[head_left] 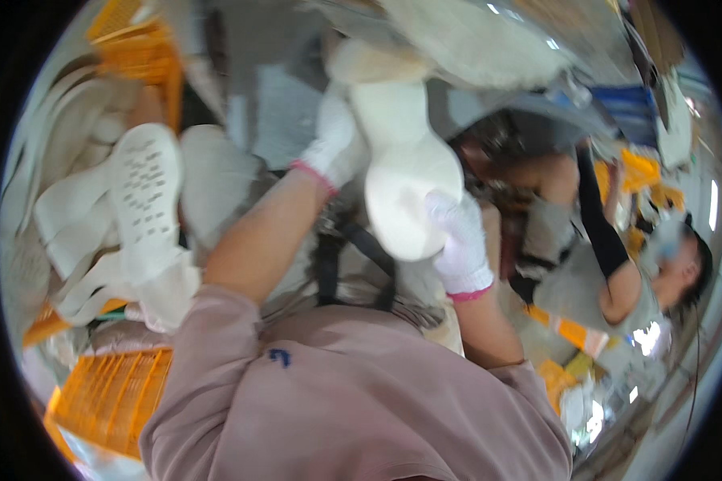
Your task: The person removes white fabric from a yellow basket, then picks up a basket of white shoe insoles and places it on a table. They repeatedly pick up individual insoles, wipe them with a cloth, and place them back into the basket.
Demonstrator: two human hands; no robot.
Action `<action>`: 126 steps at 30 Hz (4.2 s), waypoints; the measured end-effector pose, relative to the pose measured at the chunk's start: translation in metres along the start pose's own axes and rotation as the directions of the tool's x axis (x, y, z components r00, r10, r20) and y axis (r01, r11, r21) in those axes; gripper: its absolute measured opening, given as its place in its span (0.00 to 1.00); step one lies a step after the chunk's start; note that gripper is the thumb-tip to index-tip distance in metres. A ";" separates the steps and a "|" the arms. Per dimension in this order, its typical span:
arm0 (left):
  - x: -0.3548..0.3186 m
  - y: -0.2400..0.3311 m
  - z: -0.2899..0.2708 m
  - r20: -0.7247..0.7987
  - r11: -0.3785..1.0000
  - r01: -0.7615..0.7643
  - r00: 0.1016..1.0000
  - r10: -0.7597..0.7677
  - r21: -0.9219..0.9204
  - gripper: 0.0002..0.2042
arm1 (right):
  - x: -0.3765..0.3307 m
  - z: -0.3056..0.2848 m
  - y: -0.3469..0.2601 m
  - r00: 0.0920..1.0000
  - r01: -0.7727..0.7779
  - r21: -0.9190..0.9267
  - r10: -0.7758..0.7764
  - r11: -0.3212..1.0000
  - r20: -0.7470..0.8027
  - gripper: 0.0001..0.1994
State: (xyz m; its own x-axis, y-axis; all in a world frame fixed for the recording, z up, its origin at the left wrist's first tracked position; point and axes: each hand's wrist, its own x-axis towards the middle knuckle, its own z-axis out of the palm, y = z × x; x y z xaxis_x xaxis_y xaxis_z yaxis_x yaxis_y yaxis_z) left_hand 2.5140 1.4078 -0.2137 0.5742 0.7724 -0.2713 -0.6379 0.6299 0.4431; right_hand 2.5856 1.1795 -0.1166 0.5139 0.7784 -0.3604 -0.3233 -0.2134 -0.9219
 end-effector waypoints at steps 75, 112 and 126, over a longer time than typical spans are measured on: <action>0.031 -0.061 0.042 0.133 0.977 -0.009 0.991 -0.020 0.213 0.17 | 0.062 0.001 -0.099 0.748 0.433 -0.878 -0.462 -0.205 0.477 0.33; 0.029 0.026 -0.007 0.428 0.558 -0.698 0.716 0.551 0.449 0.15 | 0.098 0.096 -0.044 0.873 0.132 -0.345 0.057 0.929 0.485 0.28; 0.048 0.028 -0.041 -0.244 0.959 0.057 0.970 0.013 0.278 0.25 | 0.081 0.096 -0.011 0.744 0.563 -0.781 -0.577 0.268 0.338 0.28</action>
State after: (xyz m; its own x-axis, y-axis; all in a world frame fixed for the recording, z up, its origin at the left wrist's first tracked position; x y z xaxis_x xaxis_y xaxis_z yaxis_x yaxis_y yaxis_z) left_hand 2.5031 1.4660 -0.2491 0.4238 0.7769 -0.4656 -0.4360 0.6256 0.6470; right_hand 2.5542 1.3015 -0.1216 0.2999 0.9016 0.3118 0.8238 -0.0799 -0.5613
